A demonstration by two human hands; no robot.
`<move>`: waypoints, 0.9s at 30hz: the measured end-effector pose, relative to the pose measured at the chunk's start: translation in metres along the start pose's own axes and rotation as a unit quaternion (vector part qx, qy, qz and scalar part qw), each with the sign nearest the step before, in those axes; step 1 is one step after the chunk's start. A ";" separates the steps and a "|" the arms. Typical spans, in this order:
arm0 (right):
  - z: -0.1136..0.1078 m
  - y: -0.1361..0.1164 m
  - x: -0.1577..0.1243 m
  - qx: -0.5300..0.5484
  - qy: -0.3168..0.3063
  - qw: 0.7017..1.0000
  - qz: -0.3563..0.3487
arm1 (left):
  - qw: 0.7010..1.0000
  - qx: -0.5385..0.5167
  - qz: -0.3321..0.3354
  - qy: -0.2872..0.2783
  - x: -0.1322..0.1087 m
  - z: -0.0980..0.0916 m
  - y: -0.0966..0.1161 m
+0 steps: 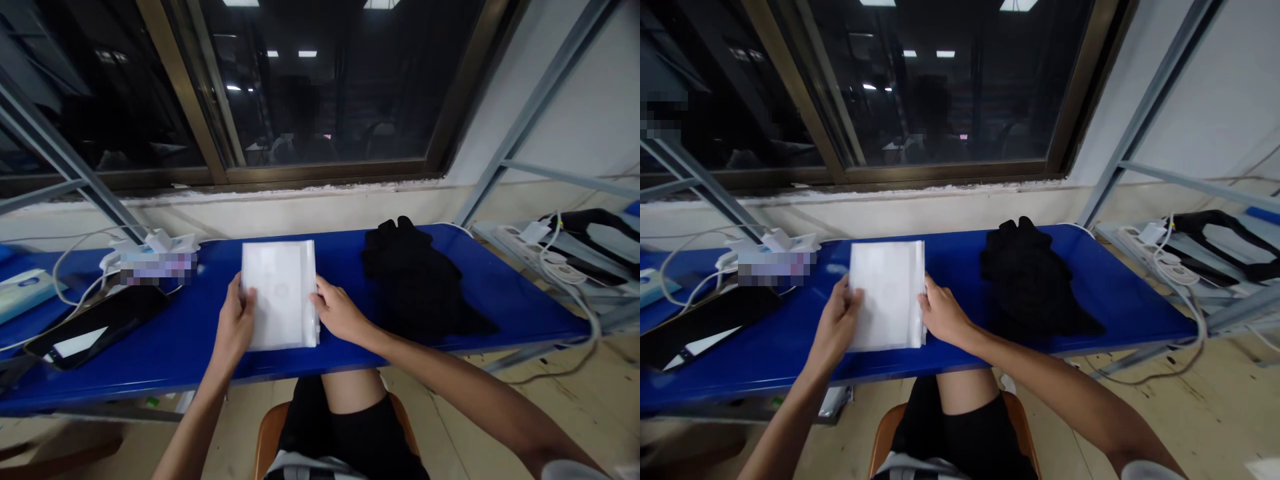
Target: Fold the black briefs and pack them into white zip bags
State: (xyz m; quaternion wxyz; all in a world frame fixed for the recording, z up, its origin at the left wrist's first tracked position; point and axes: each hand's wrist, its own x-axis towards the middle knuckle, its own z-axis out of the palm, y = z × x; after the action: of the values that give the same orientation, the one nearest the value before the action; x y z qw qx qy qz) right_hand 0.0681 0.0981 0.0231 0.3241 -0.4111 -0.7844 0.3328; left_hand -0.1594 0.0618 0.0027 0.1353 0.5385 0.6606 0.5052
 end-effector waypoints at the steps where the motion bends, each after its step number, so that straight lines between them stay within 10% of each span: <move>1: -0.002 0.001 0.000 -0.012 -0.006 1.000 0.002 | 0.999 0.036 0.003 0.004 0.000 0.002 -0.005; 7: -0.090 0.018 -0.006 -0.289 0.128 0.944 -0.099 | 0.959 0.279 0.059 0.005 0.003 -0.001 -0.017; 11: -0.147 0.072 -0.019 -0.438 0.006 0.899 -0.004 | 0.932 0.359 0.052 -0.006 -0.001 -0.004 -0.012; 16: -0.152 0.130 -0.041 -0.465 -0.033 0.880 0.092 | 0.929 0.368 0.044 -0.025 -0.004 0.002 -0.011; 27: -0.147 0.133 -0.048 -0.491 -0.018 0.867 0.083 | 0.884 0.456 0.026 -0.096 0.001 0.007 0.014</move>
State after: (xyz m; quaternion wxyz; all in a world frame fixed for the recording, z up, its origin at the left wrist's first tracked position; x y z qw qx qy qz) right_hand 0.2614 0.1527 -0.0093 0.0379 -0.5745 -0.8153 -0.0621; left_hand -0.1467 0.0649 0.0116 -0.0754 0.6034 0.7879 0.0971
